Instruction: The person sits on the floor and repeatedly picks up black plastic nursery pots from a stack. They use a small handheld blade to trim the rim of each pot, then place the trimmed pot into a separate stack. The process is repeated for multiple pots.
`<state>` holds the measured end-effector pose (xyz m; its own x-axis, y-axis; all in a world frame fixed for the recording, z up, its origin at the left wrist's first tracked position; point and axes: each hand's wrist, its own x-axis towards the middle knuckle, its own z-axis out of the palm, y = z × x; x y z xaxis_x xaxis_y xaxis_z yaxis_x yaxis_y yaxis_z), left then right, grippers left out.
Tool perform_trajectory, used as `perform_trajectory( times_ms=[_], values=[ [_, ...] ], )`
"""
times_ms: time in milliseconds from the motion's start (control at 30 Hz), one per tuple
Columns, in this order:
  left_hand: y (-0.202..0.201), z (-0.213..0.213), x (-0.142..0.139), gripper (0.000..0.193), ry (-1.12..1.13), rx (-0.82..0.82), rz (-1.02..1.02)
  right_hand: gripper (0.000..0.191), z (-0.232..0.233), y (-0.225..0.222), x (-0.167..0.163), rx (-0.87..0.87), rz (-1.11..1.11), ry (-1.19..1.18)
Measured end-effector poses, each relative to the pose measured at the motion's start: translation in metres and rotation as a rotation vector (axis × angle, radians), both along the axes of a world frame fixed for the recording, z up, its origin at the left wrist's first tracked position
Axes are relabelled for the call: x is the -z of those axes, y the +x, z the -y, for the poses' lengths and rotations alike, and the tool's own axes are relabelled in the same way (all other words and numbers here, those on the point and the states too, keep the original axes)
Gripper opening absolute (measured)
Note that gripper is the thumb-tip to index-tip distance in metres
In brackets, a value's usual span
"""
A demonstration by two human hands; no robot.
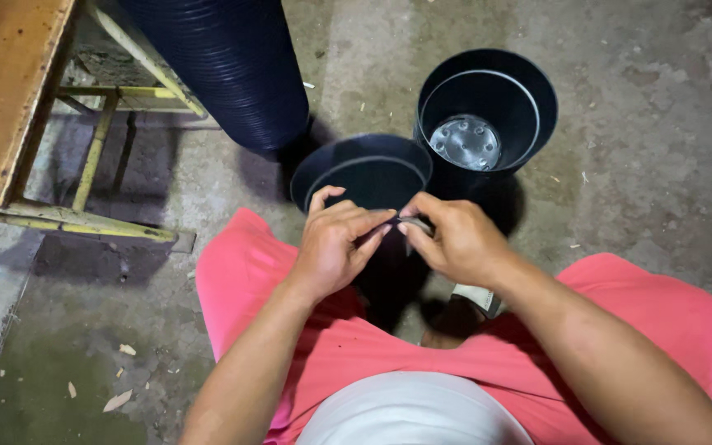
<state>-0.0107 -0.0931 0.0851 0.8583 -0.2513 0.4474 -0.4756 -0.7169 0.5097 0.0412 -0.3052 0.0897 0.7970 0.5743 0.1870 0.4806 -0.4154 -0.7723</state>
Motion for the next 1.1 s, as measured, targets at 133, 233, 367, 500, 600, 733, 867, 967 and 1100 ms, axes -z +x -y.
perform_trajectory(
  times_ms=[133,233,367,500,600,733,867,967,1100],
  values=[
    [-0.009,-0.014,-0.010,0.024,-0.053,0.099,0.048,0.017,0.016,0.014,-0.011,-0.221,-0.120,-0.031],
    [-0.010,-0.019,-0.017,0.022,-0.062,0.026,0.059,0.019,0.035,0.025,-0.015,-0.297,-0.378,0.003],
    [-0.006,-0.022,-0.019,0.021,-0.051,-0.155,0.169,0.022,0.039,0.031,0.000,0.087,-0.473,0.282],
    [-0.011,0.004,-0.008,0.030,0.113,-0.207,0.280,0.023,0.006,0.033,0.033,0.407,-0.627,0.379],
    [-0.014,0.030,-0.001,0.043,0.228,-0.118,0.334,0.019,-0.008,0.028,0.052,0.370,-0.652,0.466],
    [-0.019,0.044,-0.006,0.037,0.268,-0.049,0.275,0.023,0.007,0.049,0.058,0.369,-0.436,0.421],
    [-0.029,0.016,-0.027,0.030,0.279,0.084,0.214,0.023,0.046,0.080,0.052,0.438,-0.439,0.439],
    [-0.034,-0.004,-0.047,0.027,0.297,0.114,0.184,0.029,0.065,0.090,0.046,0.464,-0.438,0.467],
    [-0.035,-0.018,-0.067,0.021,0.298,0.130,0.164,0.033,0.069,0.090,0.042,0.427,-0.399,0.499]
  ],
)
